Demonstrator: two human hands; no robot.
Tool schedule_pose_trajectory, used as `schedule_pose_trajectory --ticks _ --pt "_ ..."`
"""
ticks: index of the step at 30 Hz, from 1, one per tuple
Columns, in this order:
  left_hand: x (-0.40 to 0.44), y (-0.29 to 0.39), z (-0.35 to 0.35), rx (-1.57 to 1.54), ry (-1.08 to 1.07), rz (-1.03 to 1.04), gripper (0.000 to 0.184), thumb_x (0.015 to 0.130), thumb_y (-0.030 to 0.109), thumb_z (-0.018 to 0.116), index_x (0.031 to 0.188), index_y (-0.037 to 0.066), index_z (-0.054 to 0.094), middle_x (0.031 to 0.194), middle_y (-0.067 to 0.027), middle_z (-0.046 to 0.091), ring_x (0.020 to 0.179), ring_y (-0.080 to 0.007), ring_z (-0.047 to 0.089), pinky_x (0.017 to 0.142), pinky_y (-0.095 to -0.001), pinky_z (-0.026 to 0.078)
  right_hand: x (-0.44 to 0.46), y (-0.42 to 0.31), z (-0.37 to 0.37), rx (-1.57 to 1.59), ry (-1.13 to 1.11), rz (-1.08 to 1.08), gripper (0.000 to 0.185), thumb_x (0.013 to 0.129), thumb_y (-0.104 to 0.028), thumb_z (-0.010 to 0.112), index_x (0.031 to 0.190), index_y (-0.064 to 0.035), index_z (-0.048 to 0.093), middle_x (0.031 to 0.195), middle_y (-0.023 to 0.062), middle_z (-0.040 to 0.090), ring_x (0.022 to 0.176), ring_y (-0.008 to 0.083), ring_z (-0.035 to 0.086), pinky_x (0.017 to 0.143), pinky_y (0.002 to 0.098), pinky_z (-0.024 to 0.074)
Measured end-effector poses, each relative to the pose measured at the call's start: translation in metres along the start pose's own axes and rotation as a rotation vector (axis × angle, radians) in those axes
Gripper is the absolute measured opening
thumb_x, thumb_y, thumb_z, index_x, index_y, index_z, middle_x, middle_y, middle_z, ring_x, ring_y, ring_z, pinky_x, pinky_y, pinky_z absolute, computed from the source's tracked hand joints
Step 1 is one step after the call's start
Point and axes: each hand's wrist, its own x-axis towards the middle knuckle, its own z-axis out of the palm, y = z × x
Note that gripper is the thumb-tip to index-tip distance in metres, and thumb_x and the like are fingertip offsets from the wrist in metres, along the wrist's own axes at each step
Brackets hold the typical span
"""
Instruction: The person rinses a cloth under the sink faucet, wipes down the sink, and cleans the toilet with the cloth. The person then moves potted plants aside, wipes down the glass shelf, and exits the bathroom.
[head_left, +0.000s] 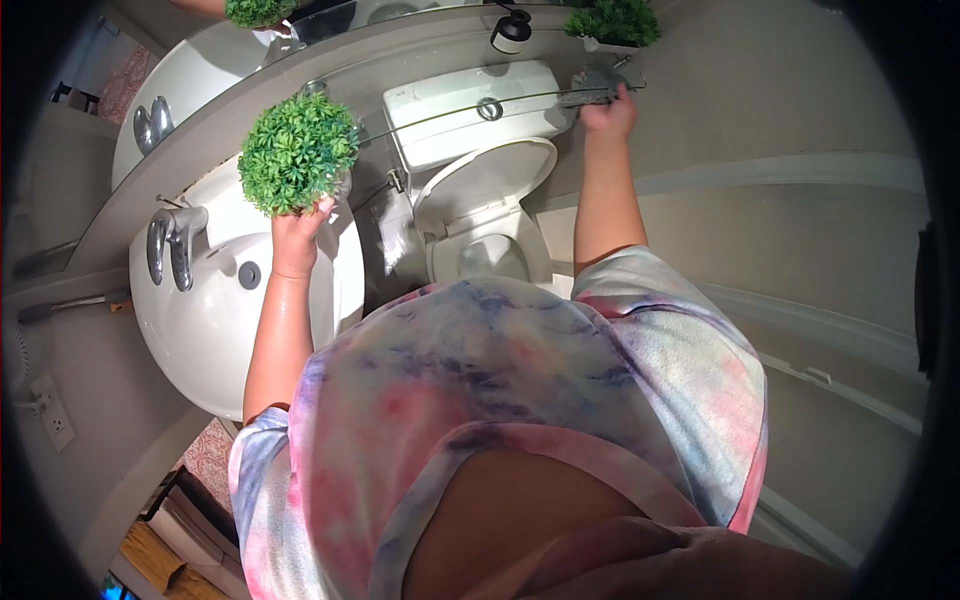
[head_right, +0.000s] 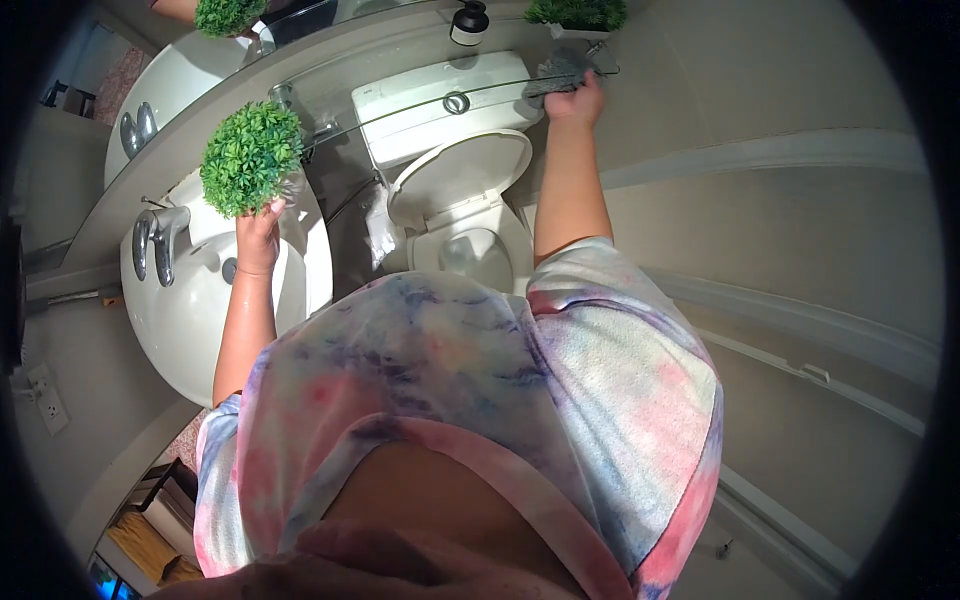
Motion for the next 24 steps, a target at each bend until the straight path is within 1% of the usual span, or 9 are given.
schedule_pose_trajectory --ticks 2,4,5,12,16,18,19,22,24 --pt "0.001 -0.003 -0.002 0.007 -0.020 0.016 0.042 0.078 0.025 0.070 0.111 0.001 0.060 0.106 -0.0040 0.061 0.093 -0.0155 0.055 0.085 -0.0301 0.044 0.001 0.010 0.001 -0.086 0.020 0.027 0.044 0.101 -0.032 0.031 0.127 -0.0002 0.046 0.125 0.0201 0.055 0.113 0.0374 0.054 0.099 0.0597 0.0400" --pt "0.001 -0.001 -0.002 -0.009 -0.024 0.011 0.044 0.077 0.027 0.070 0.112 0.001 0.060 0.106 -0.0041 0.061 0.093 -0.0157 0.054 0.085 -0.0300 0.043 -0.005 0.033 0.011 -0.253 0.136 -0.006 0.034 0.101 -0.027 0.036 0.120 -0.0003 0.047 0.120 0.0192 0.056 0.102 0.0371 0.059 0.089 0.0576 0.0476" --pt "0.001 0.001 -0.003 -0.021 -0.031 0.002 0.045 0.077 0.027 0.071 0.112 0.001 0.060 0.107 -0.0042 0.061 0.095 -0.0160 0.054 0.086 -0.0303 0.043 -0.011 0.039 0.017 -0.223 0.157 -0.029 0.028 0.101 -0.023 0.038 0.116 -0.0013 0.048 0.115 0.0176 0.059 0.096 0.0360 0.061 0.082 0.0553 0.0519" --pt "0.000 -0.013 -0.009 -0.176 -0.044 -0.074 0.056 0.077 0.024 0.070 0.124 -0.001 0.052 0.119 -0.0074 0.056 0.108 -0.0192 0.052 0.097 -0.0318 0.037 -0.074 0.093 0.048 -0.280 0.265 0.077 0.022 0.100 -0.022 0.042 0.111 -0.0044 0.051 0.103 0.0139 0.062 0.087 0.0324 0.063 0.074 0.0523 0.0532" --pt "0.000 -0.013 -0.008 -0.200 -0.068 -0.055 0.057 0.078 0.021 0.068 0.127 -0.001 0.049 0.122 -0.0086 0.055 0.110 -0.0198 0.052 0.099 -0.0326 0.037 -0.091 0.093 0.061 -0.272 0.275 0.122 0.021 0.099 -0.021 0.045 0.110 -0.0048 0.052 0.103 0.0138 0.062 0.086 0.0329 0.062 0.074 0.0542 0.0527" --pt "0.002 -0.018 -0.016 -0.193 -0.086 -0.085 0.055 0.079 0.018 0.067 0.127 -0.001 0.049 0.122 -0.0087 0.055 0.111 -0.0200 0.052 0.100 -0.0330 0.036 -0.078 0.082 0.048 -0.290 0.209 0.284 0.021 0.099 -0.022 0.046 0.109 -0.0050 0.052 0.103 0.0145 0.062 0.088 0.0344 0.062 0.074 0.0576 0.0514" --pt "0.003 -0.020 -0.021 -0.191 -0.099 -0.096 0.055 0.079 0.018 0.067 0.127 -0.001 0.049 0.122 -0.0085 0.056 0.111 -0.0201 0.052 0.100 -0.0331 0.036 -0.048 0.071 0.018 -0.342 0.142 0.324 0.024 0.099 -0.023 0.047 0.112 -0.0046 0.053 0.110 0.0171 0.061 0.096 0.0384 0.062 0.081 0.0617 0.0507" --pt "0.005 -0.024 -0.022 -0.190 -0.108 -0.110 0.056 0.078 0.017 0.068 0.128 -0.001 0.048 0.122 -0.0084 0.056 0.113 -0.0206 0.052 0.102 -0.0337 0.035 -0.034 0.034 0.018 -0.349 0.227 0.150 0.025 0.098 -0.025 0.049 0.111 -0.0047 0.053 0.107 0.0146 0.062 0.094 0.0369 0.062 0.082 0.0623 0.0490" --pt "0.003 -0.024 -0.017 -0.221 -0.037 -0.082 0.057 0.078 0.018 0.067 0.129 -0.001 0.047 0.124 -0.0087 0.055 0.114 -0.0209 0.051 0.102 -0.0341 0.034 -0.013 0.025 0.016 -0.320 0.242 0.141 0.028 0.097 -0.028 0.051 0.114 -0.0049 0.054 0.109 0.0144 0.062 0.095 0.0368 0.062 0.084 0.0618 0.0487"
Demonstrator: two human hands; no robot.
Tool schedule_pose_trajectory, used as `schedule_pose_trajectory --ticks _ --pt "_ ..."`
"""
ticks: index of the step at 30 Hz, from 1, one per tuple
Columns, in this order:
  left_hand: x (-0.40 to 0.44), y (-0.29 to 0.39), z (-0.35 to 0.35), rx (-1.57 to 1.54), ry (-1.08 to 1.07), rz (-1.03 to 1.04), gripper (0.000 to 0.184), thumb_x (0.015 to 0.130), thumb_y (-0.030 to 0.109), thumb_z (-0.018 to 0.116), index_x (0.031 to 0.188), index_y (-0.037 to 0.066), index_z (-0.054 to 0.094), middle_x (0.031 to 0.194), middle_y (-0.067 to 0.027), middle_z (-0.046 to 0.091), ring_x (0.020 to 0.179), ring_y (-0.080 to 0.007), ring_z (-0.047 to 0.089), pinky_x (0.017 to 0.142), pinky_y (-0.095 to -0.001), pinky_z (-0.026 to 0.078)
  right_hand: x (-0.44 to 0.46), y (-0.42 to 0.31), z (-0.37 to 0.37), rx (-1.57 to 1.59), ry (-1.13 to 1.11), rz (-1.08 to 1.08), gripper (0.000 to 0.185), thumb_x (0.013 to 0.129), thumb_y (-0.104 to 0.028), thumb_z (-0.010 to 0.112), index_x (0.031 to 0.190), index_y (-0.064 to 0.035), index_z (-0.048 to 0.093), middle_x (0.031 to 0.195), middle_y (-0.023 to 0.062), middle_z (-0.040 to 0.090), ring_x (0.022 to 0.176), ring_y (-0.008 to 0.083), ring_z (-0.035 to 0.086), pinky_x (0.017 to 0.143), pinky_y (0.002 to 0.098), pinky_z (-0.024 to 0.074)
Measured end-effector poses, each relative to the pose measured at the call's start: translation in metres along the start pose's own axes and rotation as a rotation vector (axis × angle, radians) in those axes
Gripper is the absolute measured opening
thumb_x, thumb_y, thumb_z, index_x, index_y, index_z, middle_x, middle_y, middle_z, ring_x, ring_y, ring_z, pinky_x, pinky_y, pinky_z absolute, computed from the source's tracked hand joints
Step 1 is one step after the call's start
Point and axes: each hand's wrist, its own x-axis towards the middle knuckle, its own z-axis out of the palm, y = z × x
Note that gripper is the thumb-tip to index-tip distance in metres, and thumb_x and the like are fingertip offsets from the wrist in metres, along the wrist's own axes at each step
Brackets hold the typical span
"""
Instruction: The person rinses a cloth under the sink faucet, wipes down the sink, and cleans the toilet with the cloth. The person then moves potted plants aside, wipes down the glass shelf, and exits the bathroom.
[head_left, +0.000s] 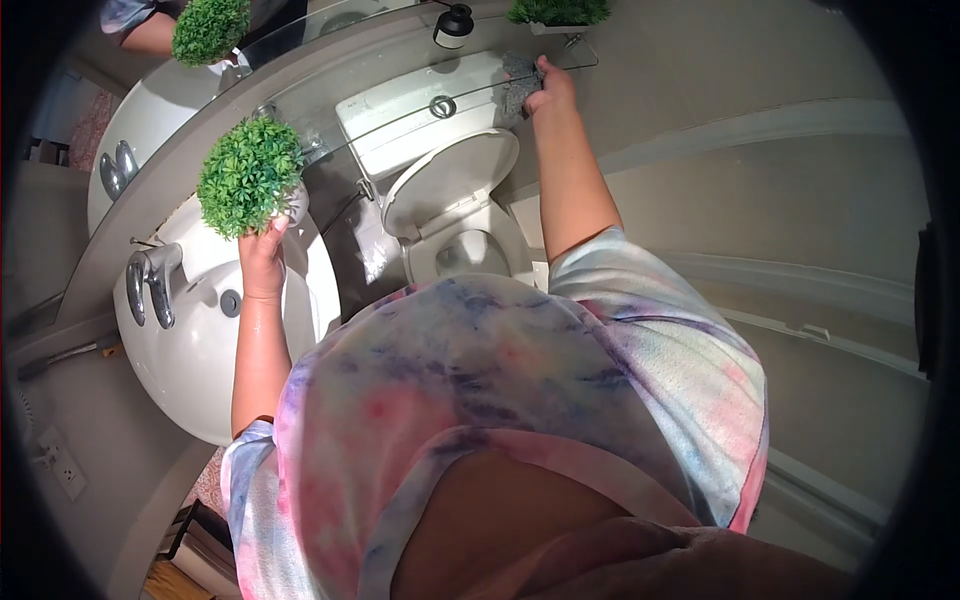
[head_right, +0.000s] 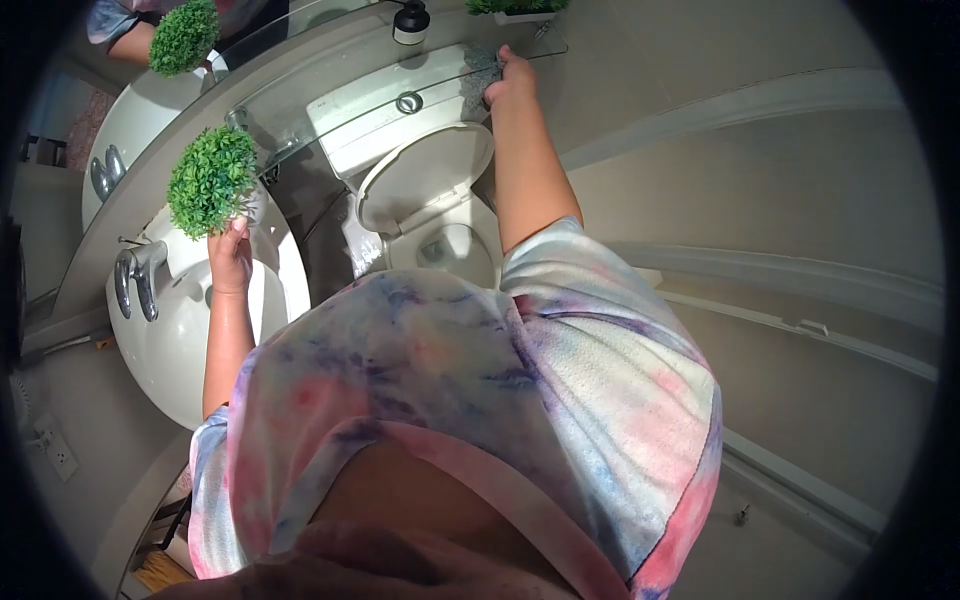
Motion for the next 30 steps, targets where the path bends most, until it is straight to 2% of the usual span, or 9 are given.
schedule_pose_trajectory --ticks 4,7,9,15,20,22,26,27,30 --pt "-0.001 0.004 0.008 -0.054 -0.016 0.031 0.059 0.078 0.016 0.067 0.130 0.000 0.046 0.126 -0.0088 0.053 0.117 -0.0218 0.050 0.104 -0.0349 0.033 -0.062 0.029 0.028 -0.063 0.055 -0.009 0.035 0.095 -0.031 0.057 0.119 -0.0057 0.053 0.114 0.0145 0.062 0.101 0.0368 0.061 0.085 0.0613 0.0481" --pt "-0.001 0.003 0.008 -0.039 0.008 0.014 0.058 0.078 0.017 0.066 0.129 0.000 0.046 0.124 -0.0089 0.054 0.116 -0.0219 0.050 0.104 -0.0349 0.034 -0.063 0.057 0.022 -0.185 -0.069 0.058 0.036 0.093 -0.029 0.059 0.120 -0.0059 0.053 0.115 0.0157 0.062 0.104 0.0373 0.061 0.087 0.0623 0.0467" --pt "-0.001 0.005 0.008 -0.049 -0.002 0.021 0.057 0.078 0.017 0.066 0.129 0.000 0.046 0.124 -0.0089 0.054 0.116 -0.0218 0.050 0.104 -0.0349 0.034 -0.018 0.042 0.006 -0.294 0.038 0.021 0.036 0.094 -0.029 0.059 0.120 -0.0060 0.053 0.116 0.0158 0.061 0.104 0.0374 0.060 0.088 0.0622 0.0462" --pt "0.000 0.003 0.008 -0.065 -0.022 0.022 0.060 0.077 0.018 0.067 0.130 0.000 0.046 0.125 -0.0089 0.054 0.117 -0.0219 0.050 0.104 -0.0352 0.034 0.047 -0.029 -0.013 0.121 0.010 -0.083 0.036 0.095 -0.028 0.055 0.123 -0.0066 0.050 0.125 0.0131 0.056 0.107 0.0360 0.058 0.093 0.0585 0.0441" --pt "-0.001 0.006 0.014 -0.076 -0.028 0.029 0.065 0.076 0.019 0.070 0.133 0.000 0.044 0.127 -0.0085 0.052 0.119 -0.0225 0.049 0.105 -0.0357 0.033 -0.042 0.065 0.042 0.193 0.064 -0.135 0.031 0.097 -0.030 0.052 0.117 -0.0050 0.054 0.113 0.0108 0.061 0.095 0.0306 0.061 0.084 0.0531 0.0493" --pt "-0.001 0.007 0.014 -0.104 -0.043 0.026 0.065 0.076 0.020 0.070 0.133 0.000 0.044 0.128 -0.0082 0.052 0.119 -0.0223 0.049 0.105 -0.0353 0.034 -0.073 0.103 0.058 0.253 -0.025 -0.025 0.026 0.101 -0.026 0.044 0.111 -0.0036 0.053 0.103 0.0133 0.063 0.089 0.0298 0.061 0.080 0.0496 0.0521" --pt "0.001 0.001 0.009 -0.122 -0.048 0.010 0.063 0.076 0.023 0.070 0.130 0.001 0.046 0.121 -0.0061 0.055 0.110 -0.0188 0.052 0.095 -0.0315 0.039 -0.103 0.158 0.074 0.156 -0.096 0.024 0.032 0.100 -0.031 0.046 0.113 -0.0031 0.053 0.103 0.0135 0.062 0.089 0.0299 0.061 0.078 0.0475 0.0525" --pt "0.001 0.001 0.011 -0.122 -0.023 0.020 0.058 0.075 0.024 0.070 0.125 0.002 0.049 0.113 -0.0035 0.056 0.100 -0.0154 0.053 0.087 -0.0283 0.040 -0.115 0.170 0.078 0.137 -0.100 0.069 0.033 0.100 -0.033 0.046 0.113 -0.0033 0.053 0.103 0.0136 0.062 0.089 0.0301 0.061 0.079 0.0480 0.0519" --pt "0.003 -0.009 -0.001 -0.104 -0.013 -0.015 0.053 0.075 0.023 0.070 0.121 0.003 0.052 0.107 -0.0017 0.057 0.093 -0.0132 0.052 0.082 -0.0263 0.039 -0.132 0.224 0.085 -0.050 -0.191 0.211 0.037 0.099 -0.035 0.047 0.116 -0.0025 0.052 0.103 0.0146 0.063 0.092 0.0303 0.061 0.084 0.0486 0.0499"
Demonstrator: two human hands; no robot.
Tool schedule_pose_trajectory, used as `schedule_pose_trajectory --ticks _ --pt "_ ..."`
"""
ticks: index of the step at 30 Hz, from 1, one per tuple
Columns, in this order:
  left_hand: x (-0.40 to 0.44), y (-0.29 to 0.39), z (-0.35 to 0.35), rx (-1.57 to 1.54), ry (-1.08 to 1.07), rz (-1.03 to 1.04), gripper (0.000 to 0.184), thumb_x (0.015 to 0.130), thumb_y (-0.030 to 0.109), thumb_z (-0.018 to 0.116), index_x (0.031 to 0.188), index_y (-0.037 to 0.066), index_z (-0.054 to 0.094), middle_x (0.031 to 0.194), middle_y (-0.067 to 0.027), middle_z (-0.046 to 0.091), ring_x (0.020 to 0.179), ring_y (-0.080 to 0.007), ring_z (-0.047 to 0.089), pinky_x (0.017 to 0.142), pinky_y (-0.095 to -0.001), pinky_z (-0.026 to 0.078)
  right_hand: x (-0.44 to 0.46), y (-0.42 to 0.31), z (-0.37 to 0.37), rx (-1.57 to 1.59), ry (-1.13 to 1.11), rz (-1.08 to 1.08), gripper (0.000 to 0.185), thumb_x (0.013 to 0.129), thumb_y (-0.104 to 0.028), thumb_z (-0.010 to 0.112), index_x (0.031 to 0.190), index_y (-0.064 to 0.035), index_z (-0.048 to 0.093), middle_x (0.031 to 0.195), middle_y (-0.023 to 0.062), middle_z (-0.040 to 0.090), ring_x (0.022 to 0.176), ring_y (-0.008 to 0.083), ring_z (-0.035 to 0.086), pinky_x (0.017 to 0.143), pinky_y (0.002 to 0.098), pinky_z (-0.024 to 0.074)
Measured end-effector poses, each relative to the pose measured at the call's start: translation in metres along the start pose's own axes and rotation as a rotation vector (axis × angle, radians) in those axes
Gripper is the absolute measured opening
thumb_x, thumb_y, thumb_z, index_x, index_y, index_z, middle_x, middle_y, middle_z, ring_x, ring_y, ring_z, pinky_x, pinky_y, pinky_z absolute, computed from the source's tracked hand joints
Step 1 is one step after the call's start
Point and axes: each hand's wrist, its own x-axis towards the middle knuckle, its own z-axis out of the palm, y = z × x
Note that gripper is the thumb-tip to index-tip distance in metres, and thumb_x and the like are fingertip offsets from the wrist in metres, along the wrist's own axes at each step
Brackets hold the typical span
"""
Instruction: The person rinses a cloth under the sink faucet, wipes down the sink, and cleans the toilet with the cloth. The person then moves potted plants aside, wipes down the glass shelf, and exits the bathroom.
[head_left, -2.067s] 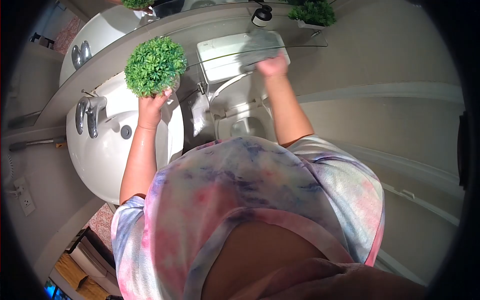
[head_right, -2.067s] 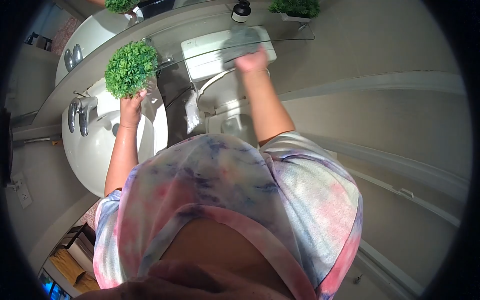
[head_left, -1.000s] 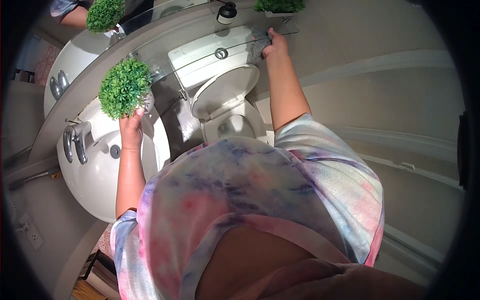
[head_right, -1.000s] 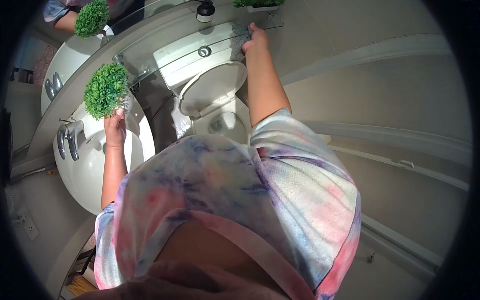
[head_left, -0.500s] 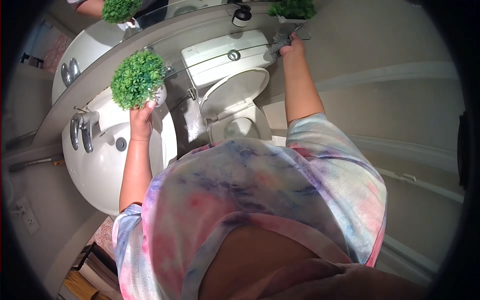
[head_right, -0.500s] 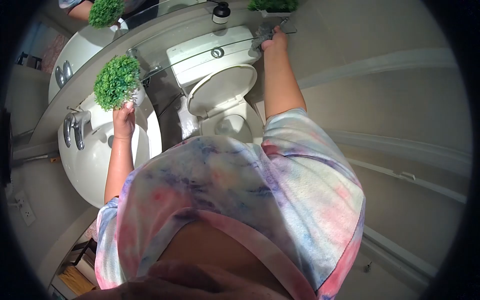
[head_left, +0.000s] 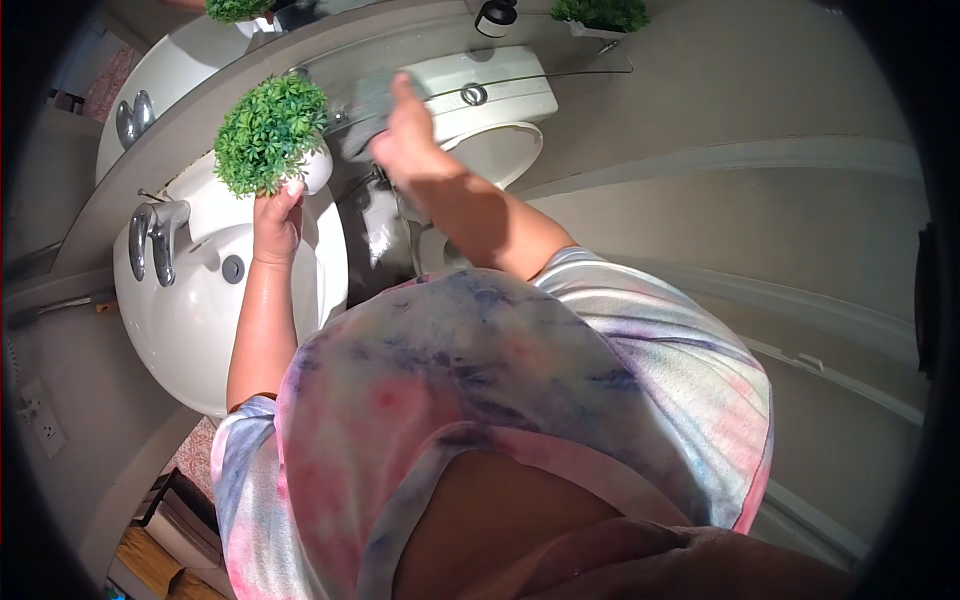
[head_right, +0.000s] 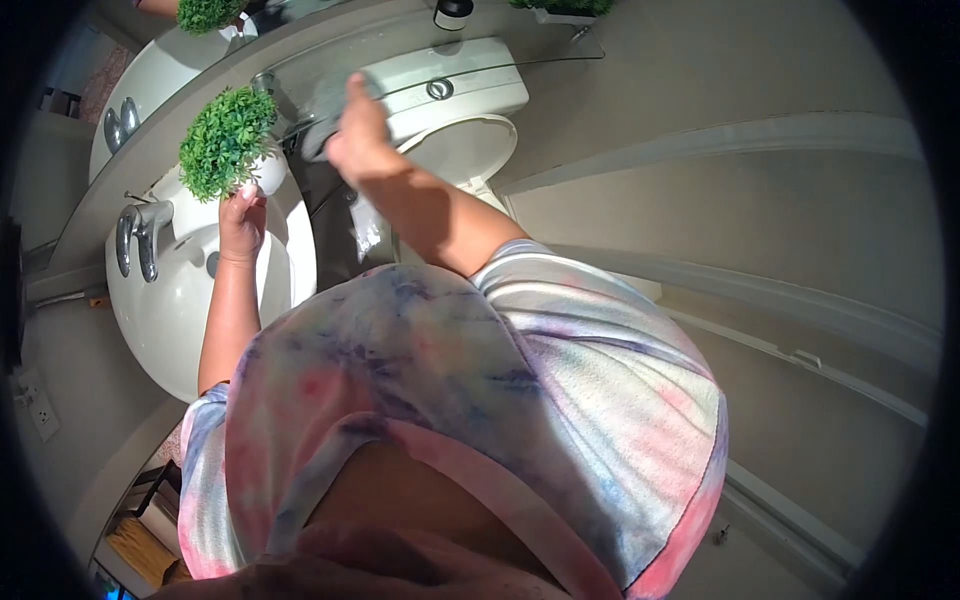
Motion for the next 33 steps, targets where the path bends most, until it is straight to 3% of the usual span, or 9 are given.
schedule_pose_trajectory --ticks 6,9,12,14,16,18,19,22,33 --pt "-0.005 0.015 0.017 -0.003 0.023 0.054 0.052 0.076 0.021 0.068 0.122 0.002 0.052 0.111 -0.0045 0.058 0.099 -0.0165 0.055 0.087 -0.0293 0.042 -0.040 0.008 0.009 0.096 -0.442 0.352 0.039 0.097 -0.031 0.052 0.120 0.0009 0.053 0.107 0.0167 0.064 0.101 0.0292 0.063 0.091 0.0437 0.0494" --pt "0.000 0.001 0.010 -0.092 0.001 0.091 0.053 0.077 0.020 0.066 0.123 0.000 0.051 0.116 -0.0074 0.059 0.106 -0.0202 0.056 0.094 -0.0331 0.043 -0.035 -0.042 -0.030 -0.494 -0.741 0.640 0.037 0.093 -0.022 0.058 0.116 0.0063 0.055 0.111 0.0184 0.063 0.095 0.0281 0.065 0.084 0.0405 0.0537" --pt "0.003 -0.011 0.005 -0.151 -0.009 0.103 0.053 0.077 0.020 0.066 0.124 0.000 0.051 0.118 -0.0080 0.058 0.109 -0.0207 0.056 0.097 -0.0345 0.042 -0.068 -0.102 -0.010 -0.521 -0.629 0.409 0.035 0.091 -0.013 0.057 0.121 0.0032 0.051 0.105 0.0161 0.065 0.087 0.0241 0.068 0.073 0.0367 0.0586" --pt "0.004 -0.011 0.003 -0.147 -0.017 0.086 0.052 0.077 0.020 0.066 0.123 0.000 0.052 0.119 -0.0084 0.058 0.112 -0.0208 0.055 0.099 -0.0355 0.041 -0.060 -0.125 0.005 -0.738 -0.567 0.113 0.049 0.089 -0.025 0.064 0.127 0.0015 0.048 0.110 0.0138 0.064 0.090 0.0237 0.067 0.073 0.0334 0.0568" --pt "0.004 -0.006 0.012 -0.124 0.037 0.129 0.050 0.076 0.019 0.066 0.121 0.000 0.053 0.115 -0.0075 0.059 0.108 -0.0200 0.056 0.095 -0.0342 0.042 -0.030 -0.128 0.008 -1.060 -0.528 -0.021 0.062 0.092 -0.039 0.059 0.136 0.0013 0.040 0.128 0.0218 0.054 0.113 0.0299 0.059 0.091 0.0393 0.0497" --pt "0.004 -0.003 0.009 -0.094 0.039 0.105 0.049 0.075 0.018 0.067 0.119 0.000 0.053 0.111 -0.0064 0.059 0.102 -0.0191 0.056 0.091 -0.0329 0.043 -0.013 -0.124 0.010 -2.038 -0.302 -0.965 0.073 0.094 -0.051 0.048 0.144 -0.0014 0.031 0.148 0.0249 0.032 0.136 0.0350 0.035 0.109 0.0441 0.0312" --pt "0.004 -0.002 0.007 -0.071 0.040 0.100 0.049 0.075 0.018 0.067 0.119 0.001 0.053 0.109 -0.0060 0.059 0.100 -0.0188 0.056 0.089 -0.0324 0.043 -0.008 -0.129 0.015 -2.193 -0.360 -0.852 0.073 0.096 -0.054 0.038 0.149 -0.0067 0.024 0.156 0.0200 0.015 0.145 0.0343 0.011 0.116 0.0447 0.0159" --pt "0.005 0.000 0.006 -0.042 0.039 0.103 0.050 0.074 0.018 0.068 0.119 0.001 0.053 0.110 -0.0065 0.059 0.101 -0.0194 0.056 0.089 -0.0325 0.043 0.009 -0.115 -0.001 -2.222 -0.554 -0.808 0.063 0.098 -0.046 0.037 0.148 -0.0074 0.028 0.156 0.0149 0.018 0.145 0.0346 0.013 0.116 0.0473 0.0167" --pt "0.010 -0.014 0.020 -0.331 0.057 0.162 0.061 0.073 0.021 0.062 0.130 0.002 0.048 0.127 -0.0097 0.055 0.121 -0.0248 0.051 0.108 -0.0417 0.036 0.023 -0.030 0.039 -1.998 -0.448 -1.006 0.055 0.098 -0.033 0.037 0.141 0.0020 0.037 0.149 0.0242 0.030 0.141 0.0364 0.023 0.116 0.0462 0.0163"
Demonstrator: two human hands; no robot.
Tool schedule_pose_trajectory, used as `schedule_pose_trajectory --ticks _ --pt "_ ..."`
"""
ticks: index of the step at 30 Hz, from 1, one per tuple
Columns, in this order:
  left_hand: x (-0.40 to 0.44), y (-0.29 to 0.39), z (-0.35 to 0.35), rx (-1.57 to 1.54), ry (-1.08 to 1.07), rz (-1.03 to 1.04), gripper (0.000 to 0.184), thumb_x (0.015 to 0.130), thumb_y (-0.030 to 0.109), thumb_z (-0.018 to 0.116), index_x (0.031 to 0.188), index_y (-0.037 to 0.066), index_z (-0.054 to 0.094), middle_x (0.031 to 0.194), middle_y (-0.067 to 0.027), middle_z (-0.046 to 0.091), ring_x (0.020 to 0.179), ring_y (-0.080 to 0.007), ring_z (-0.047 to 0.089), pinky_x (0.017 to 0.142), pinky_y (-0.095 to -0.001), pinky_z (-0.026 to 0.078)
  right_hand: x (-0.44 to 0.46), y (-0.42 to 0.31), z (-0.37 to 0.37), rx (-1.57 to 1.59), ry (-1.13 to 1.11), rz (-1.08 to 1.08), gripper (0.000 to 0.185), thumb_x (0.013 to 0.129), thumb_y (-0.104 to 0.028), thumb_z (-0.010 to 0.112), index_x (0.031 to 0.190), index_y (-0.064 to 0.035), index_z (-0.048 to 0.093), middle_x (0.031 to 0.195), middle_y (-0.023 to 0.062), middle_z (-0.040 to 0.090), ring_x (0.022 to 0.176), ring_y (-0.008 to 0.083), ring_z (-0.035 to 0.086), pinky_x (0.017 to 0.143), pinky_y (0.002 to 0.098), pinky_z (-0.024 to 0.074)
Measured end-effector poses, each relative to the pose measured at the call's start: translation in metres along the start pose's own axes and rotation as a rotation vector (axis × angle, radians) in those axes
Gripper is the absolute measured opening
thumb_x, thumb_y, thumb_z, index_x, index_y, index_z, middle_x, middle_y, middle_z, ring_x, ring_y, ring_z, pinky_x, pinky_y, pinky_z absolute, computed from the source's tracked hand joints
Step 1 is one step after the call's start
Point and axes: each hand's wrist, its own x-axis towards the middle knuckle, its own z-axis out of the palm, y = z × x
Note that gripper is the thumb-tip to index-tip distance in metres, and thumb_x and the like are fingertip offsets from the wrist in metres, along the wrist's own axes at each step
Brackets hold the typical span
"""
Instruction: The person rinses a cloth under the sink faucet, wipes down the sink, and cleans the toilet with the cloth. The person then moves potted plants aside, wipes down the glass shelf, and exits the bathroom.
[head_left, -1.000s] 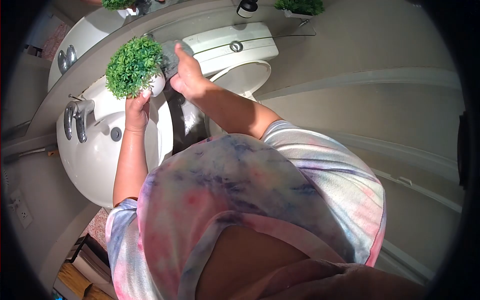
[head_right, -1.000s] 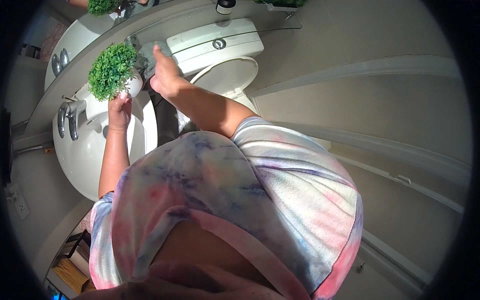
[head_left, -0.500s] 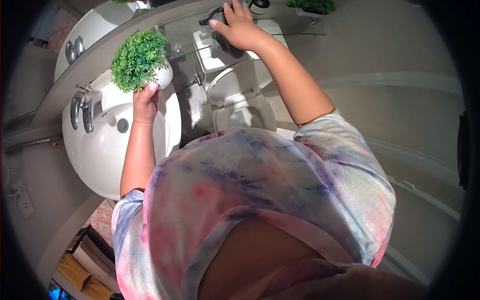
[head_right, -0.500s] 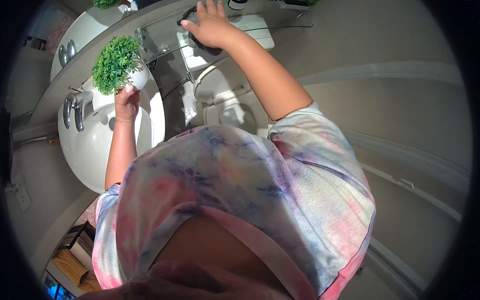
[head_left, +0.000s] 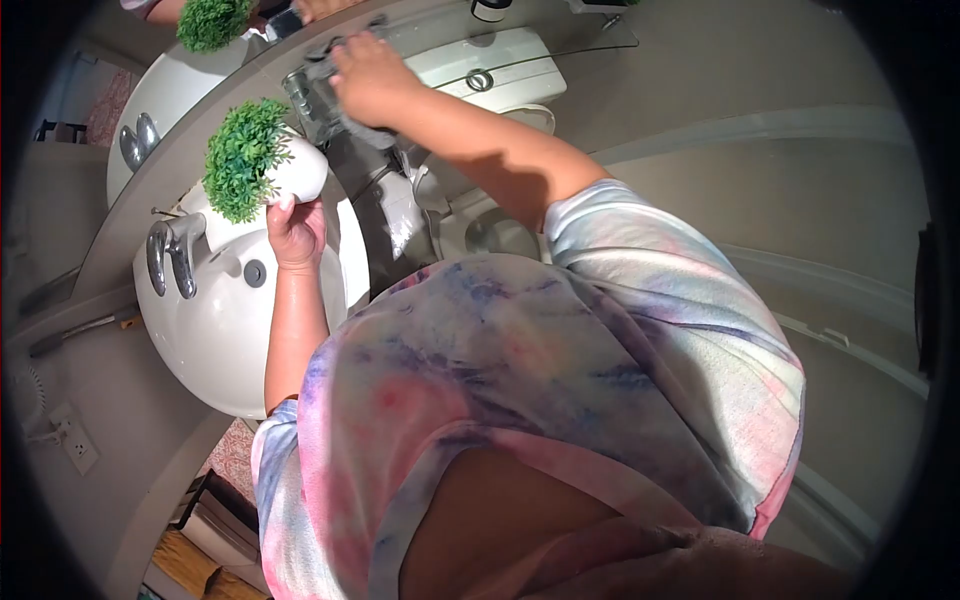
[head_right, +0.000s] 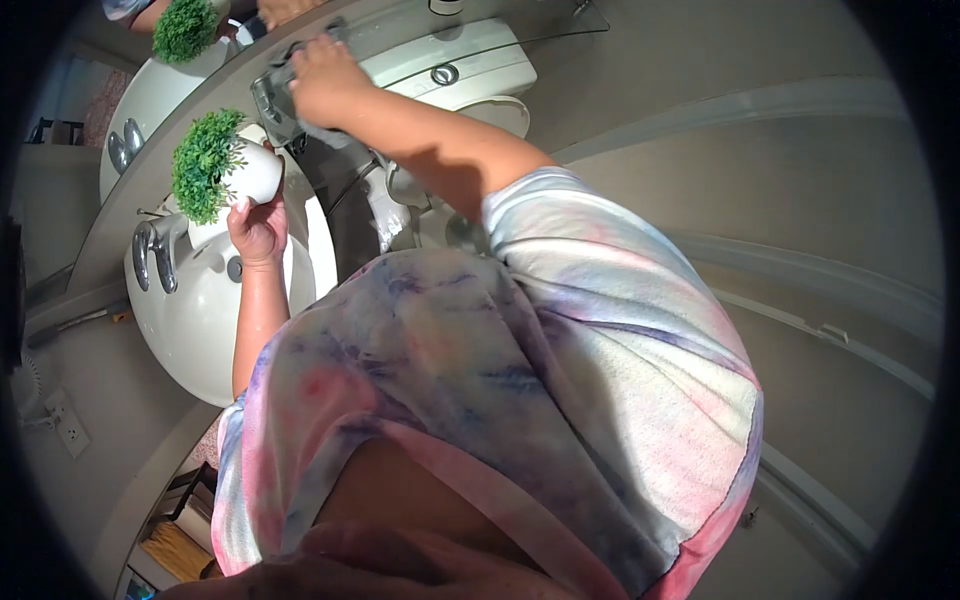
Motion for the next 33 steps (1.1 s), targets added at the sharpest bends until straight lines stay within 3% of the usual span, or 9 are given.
schedule_pose_trajectory --ticks 7,12,18,23,25,26,27,31,33 --pt "0.000 0.003 -0.013 0.018 0.019 0.006 0.064 0.074 0.023 0.062 0.131 0.000 0.046 0.131 -0.0117 0.053 0.123 -0.0264 0.050 0.110 -0.0426 0.034 -0.005 -0.048 0.010 0.091 -0.001 -0.226 0.054 0.098 -0.038 0.039 0.141 -0.0057 0.040 0.150 0.0190 0.031 0.141 0.0338 0.024 0.116 0.0443 0.0176" --pt "0.001 0.009 -0.001 0.041 -0.061 0.006 0.069 0.074 0.025 0.063 0.134 -0.001 0.043 0.136 -0.0152 0.049 0.127 -0.0280 0.047 0.111 -0.0420 0.033 -0.020 -0.016 0.000 0.038 -0.009 -0.447 0.059 0.097 -0.047 0.038 0.145 -0.0136 0.037 0.153 0.0117 0.028 0.143 0.0288 0.023 0.116 0.0444 0.0177" --pt "0.003 0.023 -0.012 0.149 -0.049 -0.034 0.066 0.076 0.021 0.064 0.134 -0.004 0.042 0.135 -0.0154 0.049 0.126 -0.0272 0.047 0.108 -0.0393 0.035 -0.025 0.045 -0.023 -0.105 -0.030 -0.342 0.069 0.095 -0.058 0.034 0.147 -0.0135 0.033 0.154 0.0103 0.026 0.143 0.0264 0.022 0.116 0.0440 0.0175" --pt "0.024 0.049 0.012 0.674 0.042 0.019 0.044 0.077 0.011 0.073 0.117 -0.002 0.058 0.116 -0.0123 0.061 0.107 -0.0218 0.058 0.097 -0.0340 0.042 -0.050 0.065 -0.065 -0.204 0.007 -0.238 0.070 0.092 -0.058 0.043 0.144 -0.0114 0.038 0.152 0.0099 0.030 0.142 0.0270 0.025 0.116 0.0443 0.0195" --pt "0.047 0.050 0.027 0.920 -0.060 0.153 0.042 0.074 0.015 0.078 0.109 -0.001 0.062 0.107 -0.0116 0.065 0.100 -0.0203 0.061 0.091 -0.0326 0.045 -0.060 0.068 -0.071 -0.145 -0.005 -0.213 0.066 0.091 -0.056 0.048 0.140 -0.0110 0.045 0.149 0.0098 0.036 0.139 0.0280 0.030 0.115 0.0419 0.0230" --pt "0.054 0.055 0.044 1.054 -0.107 0.162 0.043 0.073 0.016 0.079 0.110 -0.001 0.062 0.105 -0.0107 0.066 0.098 -0.0193 0.061 0.090 -0.0322 0.045 -0.069 0.067 -0.068 -0.043 0.115 -0.220 0.049 0.088 -0.037 0.062 0.130 -0.0127 0.056 0.140 0.0097 0.048 0.132 0.0290 0.041 0.110 0.0396 0.0324" --pt "0.060 0.057 0.056 1.190 -0.155 0.169 0.045 0.073 0.017 0.079 0.110 -0.001 0.062 0.104 -0.0098 0.067 0.097 -0.0184 0.061 0.088 -0.0318 0.046 -0.080 0.069 -0.063 -0.038 0.113 -0.230 0.049 0.088 -0.037 0.062 0.130 -0.0127 0.056 0.140 0.0097 0.048 0.132 0.0290 0.041 0.110 0.0396 0.0324" --pt "0.096 0.038 0.060 1.273 -0.270 0.196 0.050 0.073 0.032 0.078 0.110 0.002 0.064 0.104 -0.0106 0.068 0.097 -0.0222 0.063 0.086 -0.0348 0.047 -0.141 0.060 -0.070 0.240 0.165 -0.356 0.044 0.071 0.000 0.067 0.113 -0.0137 0.065 0.117 0.0077 0.063 0.110 0.0282 0.057 0.095 0.0389 0.0452" --pt "0.104 0.032 0.063 1.361 -0.245 0.223 0.055 0.070 0.041 0.078 0.109 0.005 0.065 0.102 -0.0114 0.069 0.097 -0.0248 0.064 0.085 -0.0373 0.047 -0.177 0.056 -0.064 0.362 0.138 -0.290 0.039 0.073 -0.001 0.065 0.109 -0.0148 0.066 0.115 0.0065 0.063 0.108 0.0295 0.056 0.094 0.0387 0.0466"
